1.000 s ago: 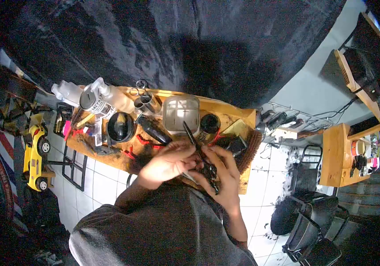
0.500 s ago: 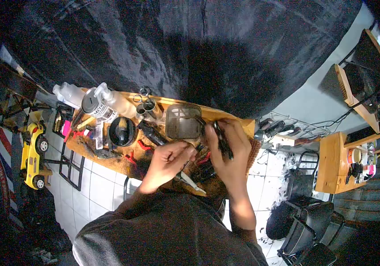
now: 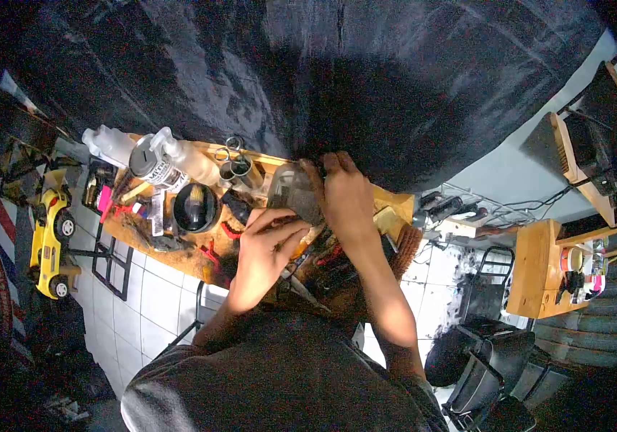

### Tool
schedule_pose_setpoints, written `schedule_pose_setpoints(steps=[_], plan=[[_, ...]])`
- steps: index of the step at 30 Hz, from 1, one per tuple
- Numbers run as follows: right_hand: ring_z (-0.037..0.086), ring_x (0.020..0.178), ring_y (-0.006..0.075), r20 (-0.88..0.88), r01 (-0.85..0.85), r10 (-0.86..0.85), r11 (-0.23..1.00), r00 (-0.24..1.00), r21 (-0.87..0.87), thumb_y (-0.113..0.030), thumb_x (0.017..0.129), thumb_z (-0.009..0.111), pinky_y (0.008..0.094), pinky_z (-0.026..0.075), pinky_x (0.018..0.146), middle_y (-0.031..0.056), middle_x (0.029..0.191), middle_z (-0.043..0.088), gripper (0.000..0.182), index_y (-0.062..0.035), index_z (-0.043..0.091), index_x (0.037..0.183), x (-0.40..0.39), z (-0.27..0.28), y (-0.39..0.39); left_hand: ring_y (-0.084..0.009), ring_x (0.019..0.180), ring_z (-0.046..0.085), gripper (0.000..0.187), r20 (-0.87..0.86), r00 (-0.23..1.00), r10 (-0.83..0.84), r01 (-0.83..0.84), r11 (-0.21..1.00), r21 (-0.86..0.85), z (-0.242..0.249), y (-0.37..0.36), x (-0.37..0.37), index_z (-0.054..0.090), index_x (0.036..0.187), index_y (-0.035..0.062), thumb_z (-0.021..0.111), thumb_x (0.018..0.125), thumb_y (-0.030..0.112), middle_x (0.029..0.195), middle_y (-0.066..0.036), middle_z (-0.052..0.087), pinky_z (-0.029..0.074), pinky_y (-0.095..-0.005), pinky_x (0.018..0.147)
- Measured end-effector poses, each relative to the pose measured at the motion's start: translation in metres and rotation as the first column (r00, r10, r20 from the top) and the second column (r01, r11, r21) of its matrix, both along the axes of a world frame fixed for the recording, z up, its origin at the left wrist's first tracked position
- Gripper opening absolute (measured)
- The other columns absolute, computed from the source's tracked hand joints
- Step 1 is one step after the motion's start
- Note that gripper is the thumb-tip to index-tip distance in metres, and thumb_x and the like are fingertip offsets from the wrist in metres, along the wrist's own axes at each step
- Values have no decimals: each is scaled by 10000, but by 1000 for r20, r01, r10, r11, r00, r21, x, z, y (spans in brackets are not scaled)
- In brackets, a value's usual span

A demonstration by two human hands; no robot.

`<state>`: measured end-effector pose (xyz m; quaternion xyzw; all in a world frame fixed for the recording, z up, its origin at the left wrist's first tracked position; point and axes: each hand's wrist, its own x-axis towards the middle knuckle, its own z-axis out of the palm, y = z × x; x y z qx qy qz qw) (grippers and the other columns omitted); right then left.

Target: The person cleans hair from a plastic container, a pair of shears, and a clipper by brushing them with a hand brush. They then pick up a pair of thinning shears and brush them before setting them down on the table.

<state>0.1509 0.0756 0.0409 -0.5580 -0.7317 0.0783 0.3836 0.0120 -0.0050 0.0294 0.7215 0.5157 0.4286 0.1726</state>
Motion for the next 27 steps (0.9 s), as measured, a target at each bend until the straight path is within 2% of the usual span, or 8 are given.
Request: schedule_pose_setpoints(steps=[2,8,11,15,17,21,26,27], plan=[[615,720,378,39,95,-92,993,995,-68,-211,811,692,399,498,636,190,832,627,237,16,632,844,-2,2,-5,-267,871,567,195,7,1000,-1,1,1000,13,-2,1,0,715,896,72,700,706,28,915,-92,638,461,-352,758],[639,737,317,29,63,-61,996,998,-65,-176,738,744,376,508,648,164,860,637,250,-12,641,896,3,-16,-2,-259,904,575,232,2,1000,-10,10,1000,-16,-3,0,-1,723,923,83,691,705,10,942,-94,640,471,-341,777],[615,823,389,-27,-13,9,993,1000,-115,-205,747,729,434,509,690,198,969,605,342,-38,618,1024,6,-14,-5,-262,905,575,228,19,1000,-11,12,1000,-14,-3,1,-2,723,926,84,692,713,12,947,-94,640,472,-341,779],[611,807,387,-85,-59,52,995,995,-84,-163,718,751,428,511,688,202,955,597,382,-30,610,1047,10,-6,-13,-261,898,575,217,30,999,-17,17,1000,-10,-3,0,-1,723,922,82,699,717,15,947,-97,637,477,-336,767],[628,767,281,-82,-68,65,997,994,-39,-97,677,773,353,498,670,147,886,618,396,-23,622,1036,11,-5,-17,-258,895,576,212,27,1000,-16,16,1000,-2,-2,0,-1,722,918,79,703,716,17,946,-98,636,478,-331,760],[626,733,279,-80,-14,1,987,997,-161,-80,704,755,343,488,639,153,908,620,369,-10,618,1039,11,7,-35,-251,851,588,191,84,996,0,2,1000,-16,0,-4,-2,715,907,63,700,725,9,942,-99,632,481,-320,731],[600,626,223,-89,-8,12,999,996,53,-43,773,694,324,461,563,143,910,624,311,-4,605,1069,13,7,-59,-262,849,630,170,138,990,-7,23,992,-121,6,-21,-9,702,910,33,692,742,15,945,-115,637,498,-321,753],[592,626,188,-128,5,-15,997,992,-76,-32,780,685,302,454,565,128,904,621,327,-7,592,1092,13,12,-68,-277,866,643,165,125,992,-28,46,989,-141,6,-25,-12,697,907,27,692,743,23,956,-129,641,503,-323,770]])
